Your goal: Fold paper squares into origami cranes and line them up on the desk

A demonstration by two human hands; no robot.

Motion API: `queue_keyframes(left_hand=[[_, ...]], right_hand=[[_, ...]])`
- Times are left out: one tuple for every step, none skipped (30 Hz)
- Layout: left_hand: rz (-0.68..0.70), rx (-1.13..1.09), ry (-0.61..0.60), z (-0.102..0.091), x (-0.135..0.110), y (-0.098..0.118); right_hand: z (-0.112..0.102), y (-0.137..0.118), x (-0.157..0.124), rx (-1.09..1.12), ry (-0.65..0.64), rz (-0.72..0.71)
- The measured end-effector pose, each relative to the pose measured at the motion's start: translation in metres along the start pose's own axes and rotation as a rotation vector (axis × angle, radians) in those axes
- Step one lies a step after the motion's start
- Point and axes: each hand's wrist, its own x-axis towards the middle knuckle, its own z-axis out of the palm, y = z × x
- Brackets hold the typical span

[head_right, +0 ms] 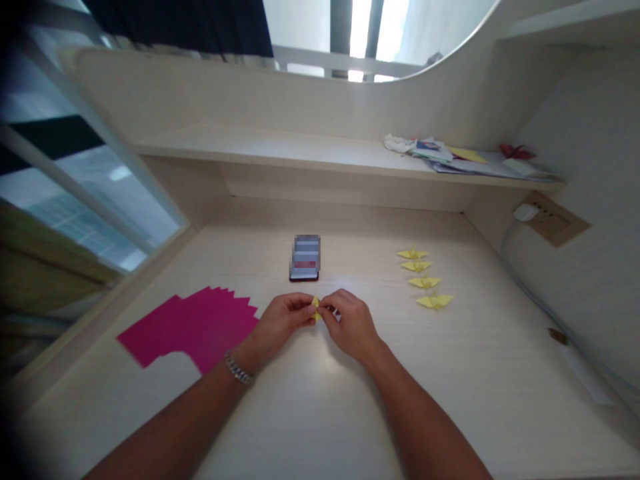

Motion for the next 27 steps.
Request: queue_keyframes(left_hand=[[0.005,0.004,0.004,0.000,0.000,0.000],[0.008,0.009,0.006,0.000,0.000,-0.001],[0.009,0.016,0.006,0.000,0.000,-0.001],[0.012,0.026,0.006,-0.001,0.000,-0.001],[0.013,0.038,0.007,-0.001,0.000,-0.001],[0.014,0.050,0.009,0.000,0.001,-0.001],[0.015,0.059,0.016,0.000,0.001,0.000],[0.017,0.066,0.025,0.000,0.001,0.000],[0.020,0.070,0.033,0.001,0.002,0.000],[0.025,0.073,0.042,0.001,0.002,0.001],[0.032,0.073,0.050,0.002,0.002,0.001],[0.042,0.075,0.056,0.003,0.002,0.001],[0.052,0.079,0.061,0.003,0.002,0.002],[0.064,0.088,0.064,0.004,0.002,0.002],[0.079,0.101,0.066,0.004,0.002,0.003],[0.095,0.117,0.063,0.005,0.002,0.003],[0.110,0.131,0.058,0.005,0.002,0.003],[0.124,0.140,0.053,0.005,0.002,0.003],[0.135,0.144,0.049,0.005,0.002,0.003],[0.145,0.144,0.048,0.005,0.002,0.003],[0.154,0.141,0.051,0.005,0.002,0.003],[0.165,0.140,0.056,0.005,0.002,0.002],[0.175,0.141,0.061,0.005,0.002,0.002],[0.185,0.146,0.067,0.005,0.002,0.002],[0.192,0.152,0.074,0.005,0.002,0.002],[0.199,0.159,0.080,0.005,0.002,0.002],[0.204,0.169,0.085,0.005,0.002,0.003]], right_hand=[[0.000,0.000,0.000,-0.009,-0.003,0.000],[0.000,-0.001,0.000,-0.016,-0.003,0.002],[0.001,-0.001,0.000,-0.021,-0.004,0.004],[0.001,-0.001,0.000,-0.023,-0.004,0.007],[0.001,-0.001,0.000,-0.022,-0.003,0.010],[0.002,-0.001,0.000,-0.018,0.001,0.013],[0.002,-0.001,0.000,-0.011,0.006,0.016],[0.002,-0.001,0.000,0.000,0.012,0.020],[0.003,-0.001,0.000,0.014,0.019,0.024],[0.004,-0.001,0.000,0.032,0.027,0.029],[0.005,-0.002,0.000,0.052,0.033,0.037],[0.006,-0.002,0.000,0.072,0.041,0.049],[0.007,-0.002,0.000,0.093,0.049,0.066],[0.008,-0.002,0.000,0.114,0.061,0.089],[0.009,-0.002,0.000,0.138,0.071,0.118],[0.010,-0.002,0.000,0.162,0.083,0.152],[0.011,-0.002,0.000,0.187,0.092,0.187],[0.011,-0.002,0.000,0.208,0.098,0.221],[0.012,-0.002,0.000,0.223,0.097,0.249],[0.012,-0.001,0.000,0.229,0.095,0.270],[0.012,-0.001,0.000,0.229,0.091,0.284],[0.012,-0.002,0.001,0.224,0.085,0.292],[0.011,-0.002,0.001,0.220,0.077,0.295],[0.011,-0.002,0.001,0.219,0.069,0.296],[0.011,-0.002,0.001,0.223,0.061,0.299],[0.010,-0.002,0.001,0.233,0.051,0.303],[0.010,-0.001,0.002,0.247,0.038,0.309]])
